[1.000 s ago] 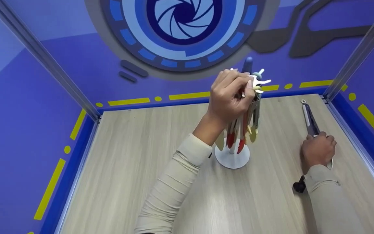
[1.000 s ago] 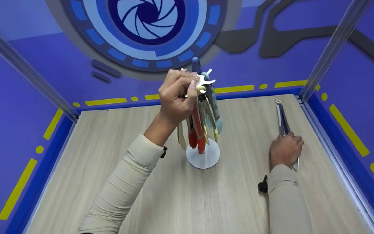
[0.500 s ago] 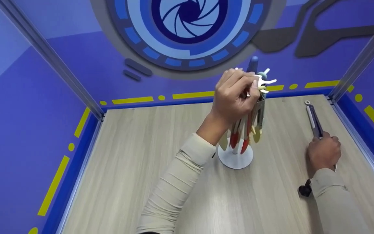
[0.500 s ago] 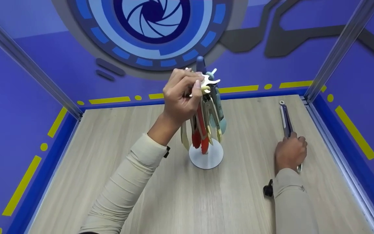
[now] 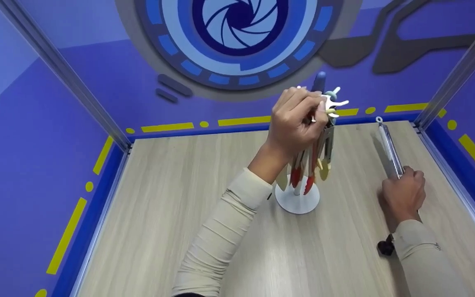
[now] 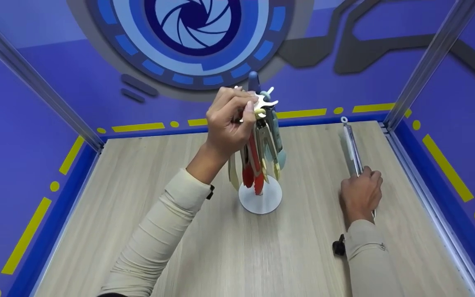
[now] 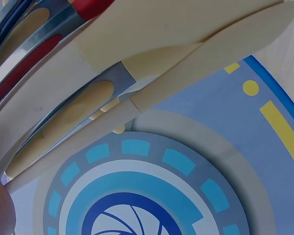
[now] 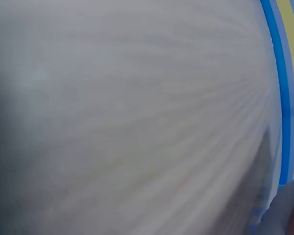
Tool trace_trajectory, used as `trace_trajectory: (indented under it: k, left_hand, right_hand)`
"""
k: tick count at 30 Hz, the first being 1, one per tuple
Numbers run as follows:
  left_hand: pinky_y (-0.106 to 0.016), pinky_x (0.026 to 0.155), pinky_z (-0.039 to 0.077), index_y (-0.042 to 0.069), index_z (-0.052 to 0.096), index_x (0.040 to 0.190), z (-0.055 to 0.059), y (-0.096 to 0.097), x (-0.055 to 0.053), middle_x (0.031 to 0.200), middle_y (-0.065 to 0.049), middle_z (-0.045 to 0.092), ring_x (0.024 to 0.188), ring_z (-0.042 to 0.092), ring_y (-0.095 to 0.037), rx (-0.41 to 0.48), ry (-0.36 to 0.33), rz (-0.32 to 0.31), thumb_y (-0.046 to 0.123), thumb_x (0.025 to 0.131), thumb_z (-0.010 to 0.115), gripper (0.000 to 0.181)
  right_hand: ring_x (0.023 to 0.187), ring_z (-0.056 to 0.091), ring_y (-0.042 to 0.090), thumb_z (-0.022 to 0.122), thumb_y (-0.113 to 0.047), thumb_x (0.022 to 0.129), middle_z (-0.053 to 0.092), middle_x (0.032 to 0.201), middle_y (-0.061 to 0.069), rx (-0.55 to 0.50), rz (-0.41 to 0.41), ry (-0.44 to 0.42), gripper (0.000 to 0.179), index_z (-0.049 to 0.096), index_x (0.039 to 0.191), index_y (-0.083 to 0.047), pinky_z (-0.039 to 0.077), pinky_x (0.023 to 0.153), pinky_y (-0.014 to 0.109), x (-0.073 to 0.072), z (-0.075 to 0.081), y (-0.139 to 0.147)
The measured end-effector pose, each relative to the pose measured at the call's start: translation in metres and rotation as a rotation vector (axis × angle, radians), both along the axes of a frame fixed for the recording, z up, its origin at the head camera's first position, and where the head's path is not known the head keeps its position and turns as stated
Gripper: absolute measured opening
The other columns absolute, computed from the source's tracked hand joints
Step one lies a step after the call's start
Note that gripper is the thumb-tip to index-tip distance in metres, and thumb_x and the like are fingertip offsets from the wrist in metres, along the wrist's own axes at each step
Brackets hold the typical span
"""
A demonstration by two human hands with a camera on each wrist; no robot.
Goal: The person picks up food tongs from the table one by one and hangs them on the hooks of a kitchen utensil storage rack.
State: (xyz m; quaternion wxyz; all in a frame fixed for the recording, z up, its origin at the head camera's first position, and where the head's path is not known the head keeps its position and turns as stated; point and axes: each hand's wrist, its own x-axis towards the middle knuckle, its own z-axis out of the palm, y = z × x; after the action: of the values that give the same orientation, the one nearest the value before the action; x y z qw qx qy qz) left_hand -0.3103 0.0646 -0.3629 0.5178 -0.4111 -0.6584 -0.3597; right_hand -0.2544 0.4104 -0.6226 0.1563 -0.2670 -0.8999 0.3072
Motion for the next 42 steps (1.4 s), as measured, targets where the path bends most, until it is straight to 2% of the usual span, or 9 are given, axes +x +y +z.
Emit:
trace_trajectory:
  k: [4,9,18,25,32,34,37,39,42]
  left_hand:
    - [-0.022,0.081,0.053,0.004,0.080,0.091,-0.001,-0.001,0.000,0.090,-0.005,0.078,0.080,0.062,-0.017,0.009,-0.004,0.002,0.009,0.090,0.070,0.011]
    - [-0.022,0.081,0.053,0.004,0.080,0.092,0.000,0.000,-0.001,0.089,-0.005,0.077,0.080,0.062,-0.017,0.008,-0.011,0.001,0.010,0.091,0.069,0.012]
    - [-0.021,0.087,0.055,0.003,0.080,0.090,-0.002,0.001,-0.001,0.089,-0.006,0.078,0.081,0.063,-0.018,0.019,-0.021,0.009,0.010,0.091,0.069,0.013]
    - [-0.021,0.088,0.054,0.003,0.080,0.090,-0.004,0.003,0.000,0.090,-0.006,0.079,0.081,0.064,-0.018,0.019,-0.047,-0.005,0.010,0.092,0.067,0.015]
    - [-0.022,0.084,0.054,0.002,0.079,0.090,-0.003,0.000,-0.001,0.090,-0.007,0.078,0.081,0.063,-0.019,0.035,-0.043,-0.007,0.009,0.091,0.069,0.013]
    - [-0.022,0.084,0.055,0.003,0.080,0.091,-0.002,0.000,0.000,0.090,-0.007,0.078,0.081,0.063,-0.018,0.031,-0.043,-0.005,0.009,0.091,0.069,0.012]
    - [-0.022,0.084,0.055,0.003,0.080,0.091,-0.002,0.001,0.000,0.089,-0.006,0.078,0.081,0.063,-0.018,0.028,-0.039,-0.003,0.010,0.091,0.070,0.012]
    - [-0.022,0.084,0.055,0.003,0.080,0.091,-0.002,0.002,0.000,0.089,-0.006,0.078,0.081,0.064,-0.018,0.026,-0.038,0.001,0.010,0.091,0.070,0.012]
    - [-0.022,0.084,0.055,0.003,0.080,0.091,-0.001,0.003,0.000,0.090,-0.006,0.078,0.081,0.064,-0.018,0.025,-0.038,0.002,0.010,0.091,0.070,0.012]
  right_hand:
    - [0.116,0.051,0.049,0.047,-0.025,0.105,0.048,0.137,0.032,-0.062,0.015,0.012,0.058,0.047,0.151,0.010,0.042,0.099,0.063,-0.002,0.005,-0.005]
    - [0.121,0.050,0.047,0.039,-0.032,0.109,0.046,0.141,0.030,-0.122,0.011,0.021,0.059,0.043,0.154,0.007,0.040,0.105,0.060,-0.005,0.009,-0.013]
    - [0.111,0.055,0.042,0.045,-0.037,0.111,0.054,0.130,0.025,-0.037,0.049,0.191,0.052,0.050,0.140,0.006,0.041,0.096,0.056,-0.004,0.011,-0.042]
    - [0.092,0.063,0.036,0.061,-0.033,0.107,0.060,0.111,0.027,0.040,0.084,0.484,0.043,0.060,0.118,0.008,0.041,0.080,0.037,-0.007,0.025,-0.059]
    - [0.085,0.053,0.000,0.075,-0.015,0.096,0.062,0.093,0.027,0.093,0.233,0.799,0.029,0.061,0.101,0.010,0.037,0.079,0.005,-0.012,0.051,-0.082]
    - [0.082,0.056,0.003,0.076,-0.014,0.094,0.063,0.089,0.026,0.114,0.267,0.857,0.028,0.061,0.099,0.010,0.037,0.081,0.000,-0.012,0.059,-0.089]
    - [0.071,0.068,0.022,0.075,-0.017,0.094,0.068,0.084,0.024,0.160,0.304,0.934,0.029,0.064,0.095,0.010,0.038,0.082,-0.004,-0.009,0.070,-0.099]
    - [0.066,0.072,0.034,0.074,-0.023,0.095,0.071,0.080,0.022,0.192,0.317,0.977,0.034,0.065,0.094,0.009,0.039,0.082,-0.004,-0.008,0.076,-0.104]
    - [0.062,0.071,0.041,0.069,-0.040,0.101,0.071,0.075,0.022,0.223,0.322,1.031,0.050,0.066,0.089,0.009,0.038,0.083,-0.003,-0.006,0.083,-0.110]
